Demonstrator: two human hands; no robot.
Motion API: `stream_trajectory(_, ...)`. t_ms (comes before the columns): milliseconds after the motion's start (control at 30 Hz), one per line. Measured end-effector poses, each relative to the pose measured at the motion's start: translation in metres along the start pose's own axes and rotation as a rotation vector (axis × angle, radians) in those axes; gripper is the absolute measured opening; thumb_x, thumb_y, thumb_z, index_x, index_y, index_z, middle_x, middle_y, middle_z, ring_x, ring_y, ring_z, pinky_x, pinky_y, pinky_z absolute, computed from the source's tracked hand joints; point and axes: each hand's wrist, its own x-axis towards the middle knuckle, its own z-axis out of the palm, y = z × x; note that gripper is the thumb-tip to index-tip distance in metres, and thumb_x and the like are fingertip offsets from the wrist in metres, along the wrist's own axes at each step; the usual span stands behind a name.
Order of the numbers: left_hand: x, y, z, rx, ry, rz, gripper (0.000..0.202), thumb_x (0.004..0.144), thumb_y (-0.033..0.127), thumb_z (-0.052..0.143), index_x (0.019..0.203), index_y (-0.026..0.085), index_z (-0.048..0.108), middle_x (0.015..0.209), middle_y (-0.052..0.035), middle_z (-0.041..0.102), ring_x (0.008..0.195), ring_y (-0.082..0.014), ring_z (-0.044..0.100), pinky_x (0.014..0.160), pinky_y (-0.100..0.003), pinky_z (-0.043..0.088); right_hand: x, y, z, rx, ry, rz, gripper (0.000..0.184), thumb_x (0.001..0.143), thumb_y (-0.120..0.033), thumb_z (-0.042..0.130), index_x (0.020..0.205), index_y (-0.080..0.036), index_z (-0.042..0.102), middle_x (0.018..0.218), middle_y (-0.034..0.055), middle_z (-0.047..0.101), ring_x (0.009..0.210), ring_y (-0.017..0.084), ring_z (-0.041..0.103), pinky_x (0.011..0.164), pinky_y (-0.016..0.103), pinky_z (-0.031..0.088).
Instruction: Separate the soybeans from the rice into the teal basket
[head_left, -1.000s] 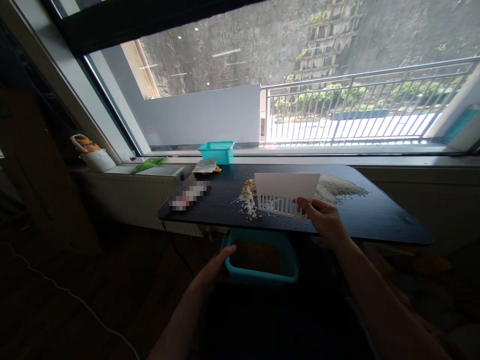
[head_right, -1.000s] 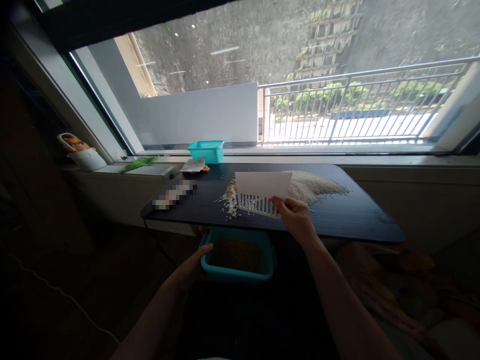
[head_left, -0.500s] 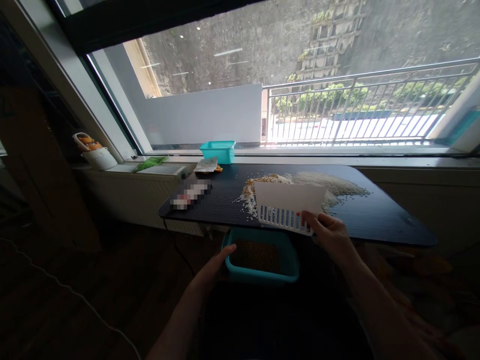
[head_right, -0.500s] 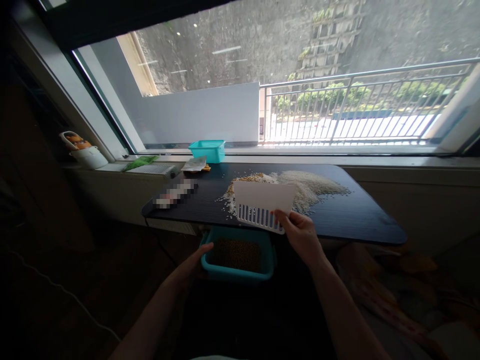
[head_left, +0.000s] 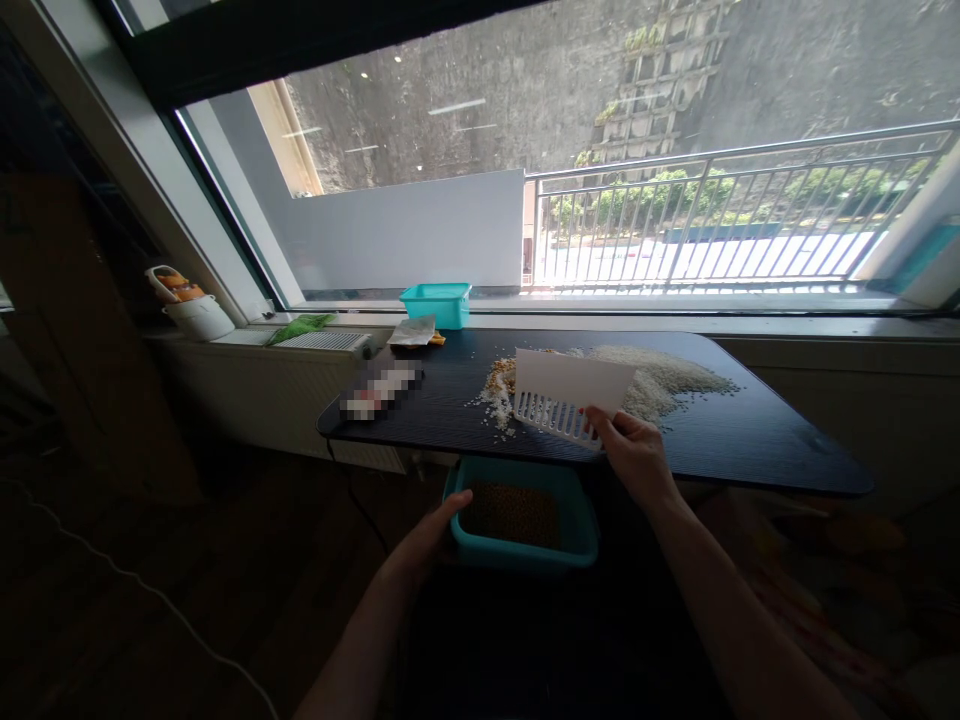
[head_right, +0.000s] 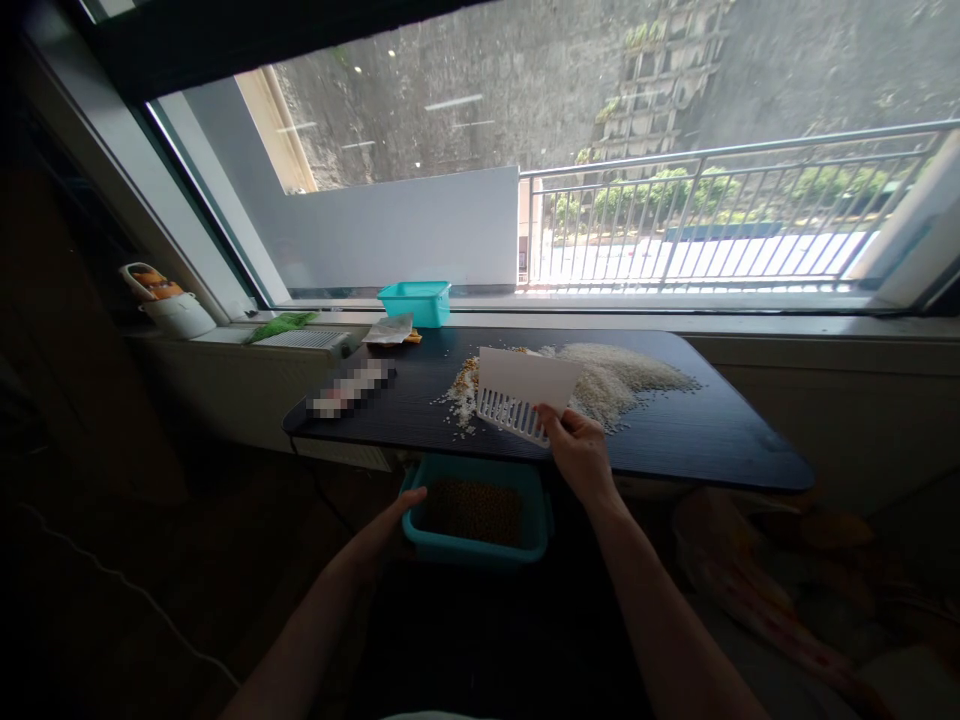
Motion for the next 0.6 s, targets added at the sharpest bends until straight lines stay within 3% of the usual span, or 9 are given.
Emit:
stream_trajectory(300,0.000,0.000,0.000,-0.005,0.008,0.010,0.065,0.075,0.057,0.057,0.129,0.021,0.051,0.132,-0.0115,0.053,0.117,-0.0331,0.052,0.082,-0.043,0.051,0.006,0.001,-0.001,-0.007,0.065,-0.016,0.034,0.069,-0.047,0.061,0.056,-0.016,0.064,0.050,0.0006,0.055,0.050,0.013,0.046,0.051,0.026,0.037)
stream_trajectory(600,-0.001,0.001,0.001,-0.002,0.013,0.008,0.065,0.074,0.057,0.057,0.129,0.023,0.051,0.133,-0.0104,0.053,0.120,-0.0336,0.049,0.083,-0.045,0.051,0.033,-0.005,-0.002,-0.080,0.115,-0.044,0.033,0.070,-0.047,0.060,0.056,-0.017,0.062,0.049,-0.0008,0.052,0.049,0.012,0.044,0.050,0.026,0.034)
